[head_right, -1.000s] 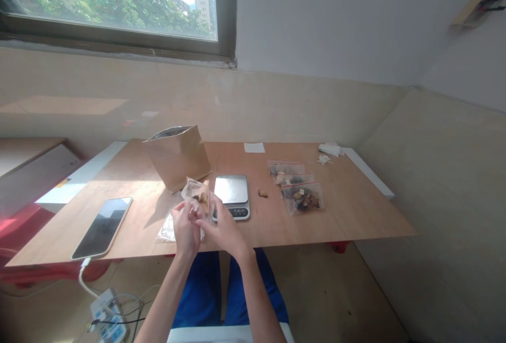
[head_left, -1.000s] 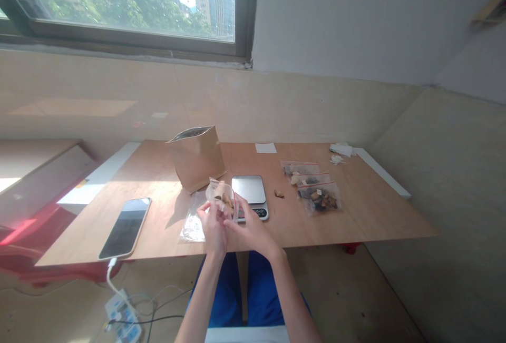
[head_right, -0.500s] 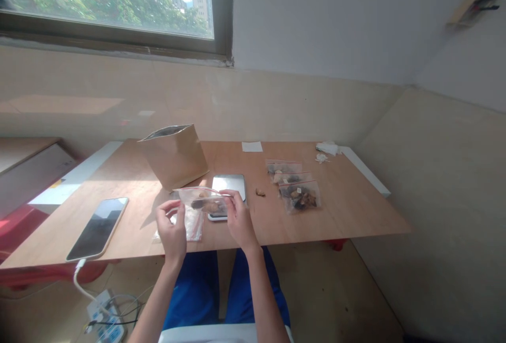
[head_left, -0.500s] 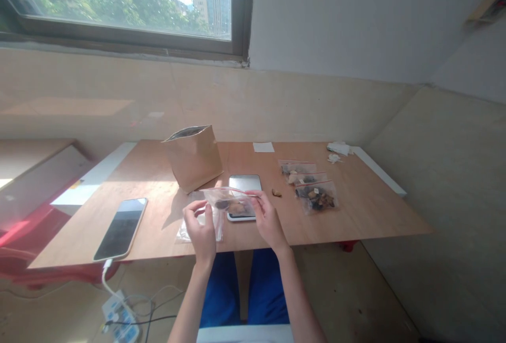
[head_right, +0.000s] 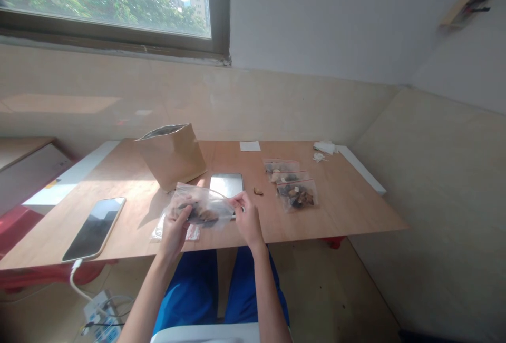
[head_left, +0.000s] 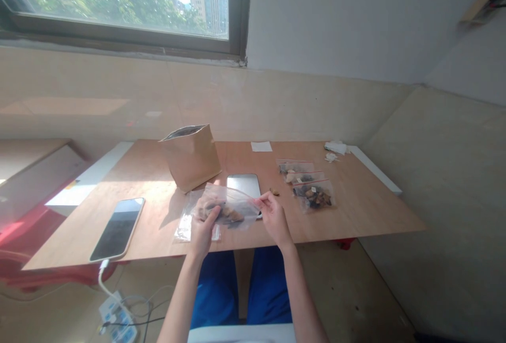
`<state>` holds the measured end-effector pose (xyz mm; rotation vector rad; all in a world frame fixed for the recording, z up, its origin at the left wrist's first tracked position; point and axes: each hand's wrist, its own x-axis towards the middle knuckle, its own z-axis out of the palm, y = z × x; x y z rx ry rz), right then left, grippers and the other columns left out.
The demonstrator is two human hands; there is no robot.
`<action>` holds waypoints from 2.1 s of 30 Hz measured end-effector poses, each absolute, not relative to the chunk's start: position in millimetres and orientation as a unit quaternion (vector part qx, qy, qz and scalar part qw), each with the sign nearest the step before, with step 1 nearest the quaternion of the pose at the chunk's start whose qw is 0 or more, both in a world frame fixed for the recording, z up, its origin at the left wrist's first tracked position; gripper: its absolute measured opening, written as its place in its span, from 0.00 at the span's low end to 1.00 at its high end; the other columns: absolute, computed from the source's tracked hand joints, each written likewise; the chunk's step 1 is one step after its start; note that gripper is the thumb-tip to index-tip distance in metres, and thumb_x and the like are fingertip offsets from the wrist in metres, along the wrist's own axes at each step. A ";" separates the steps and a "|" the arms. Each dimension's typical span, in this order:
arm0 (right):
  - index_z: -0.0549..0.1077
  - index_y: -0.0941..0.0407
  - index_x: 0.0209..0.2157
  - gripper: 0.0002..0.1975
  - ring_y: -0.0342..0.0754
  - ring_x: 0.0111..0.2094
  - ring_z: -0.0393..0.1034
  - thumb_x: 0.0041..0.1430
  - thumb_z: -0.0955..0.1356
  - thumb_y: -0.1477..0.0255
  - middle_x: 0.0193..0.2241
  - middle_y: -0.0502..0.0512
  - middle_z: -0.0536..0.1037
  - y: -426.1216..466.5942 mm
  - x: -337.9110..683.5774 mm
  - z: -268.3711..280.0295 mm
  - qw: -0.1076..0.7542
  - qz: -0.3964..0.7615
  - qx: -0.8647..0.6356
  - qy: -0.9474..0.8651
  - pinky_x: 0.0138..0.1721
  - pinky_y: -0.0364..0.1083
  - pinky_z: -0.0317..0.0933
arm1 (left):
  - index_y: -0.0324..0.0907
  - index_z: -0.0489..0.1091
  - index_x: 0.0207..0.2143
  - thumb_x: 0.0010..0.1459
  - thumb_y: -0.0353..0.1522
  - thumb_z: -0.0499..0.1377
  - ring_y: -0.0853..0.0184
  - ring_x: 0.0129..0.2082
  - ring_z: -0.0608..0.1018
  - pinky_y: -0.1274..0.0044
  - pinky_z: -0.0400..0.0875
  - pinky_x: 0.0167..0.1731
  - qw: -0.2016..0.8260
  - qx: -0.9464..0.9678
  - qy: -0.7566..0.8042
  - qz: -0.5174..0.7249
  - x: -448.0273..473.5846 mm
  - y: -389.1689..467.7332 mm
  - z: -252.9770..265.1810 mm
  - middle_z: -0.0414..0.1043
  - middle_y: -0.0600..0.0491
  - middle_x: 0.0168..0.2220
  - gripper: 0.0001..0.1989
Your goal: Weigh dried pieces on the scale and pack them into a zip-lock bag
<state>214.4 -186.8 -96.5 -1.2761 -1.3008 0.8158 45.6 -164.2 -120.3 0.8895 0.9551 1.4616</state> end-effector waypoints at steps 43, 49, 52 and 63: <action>0.71 0.58 0.34 0.19 0.41 0.17 0.60 0.56 0.61 0.56 0.18 0.48 0.69 -185.2 201.9 -109.8 0.664 0.285 -0.571 -0.390 0.19 0.40 0.57 | 0.39 0.71 0.29 0.52 0.46 0.54 0.72 0.17 0.66 0.81 0.60 0.21 0.451 0.473 0.521 0.550 41.0 -158.3 -95.0 0.62 0.58 0.14 0.19; 0.70 0.59 0.35 0.19 0.41 0.18 0.62 0.56 0.61 0.57 0.26 0.56 0.75 -185.1 203.3 -110.5 0.692 0.251 -0.576 -0.354 0.18 0.40 0.56 | 0.38 0.72 0.35 0.49 0.45 0.58 0.71 0.24 0.70 0.81 0.63 0.25 0.525 0.449 0.476 0.544 40.9 -160.9 -101.3 0.69 0.54 0.24 0.19; 0.70 0.58 0.35 0.17 0.41 0.19 0.63 0.57 0.61 0.59 0.26 0.55 0.75 -185.1 203.7 -110.6 0.684 0.256 -0.574 -0.370 0.19 0.39 0.57 | 0.38 0.72 0.33 0.48 0.44 0.58 0.70 0.26 0.70 0.81 0.64 0.27 0.506 0.445 0.489 0.553 41.1 -162.9 -98.8 0.70 0.53 0.25 0.18; 0.70 0.59 0.34 0.17 0.43 0.22 0.66 0.54 0.64 0.59 0.24 0.53 0.73 -183.6 215.0 -115.3 0.679 0.269 -0.564 -0.385 0.26 0.42 0.63 | 0.39 0.74 0.29 0.48 0.43 0.59 0.64 0.29 0.74 0.76 0.67 0.32 0.412 0.489 0.540 0.547 39.4 -165.0 -90.2 0.74 0.51 0.26 0.16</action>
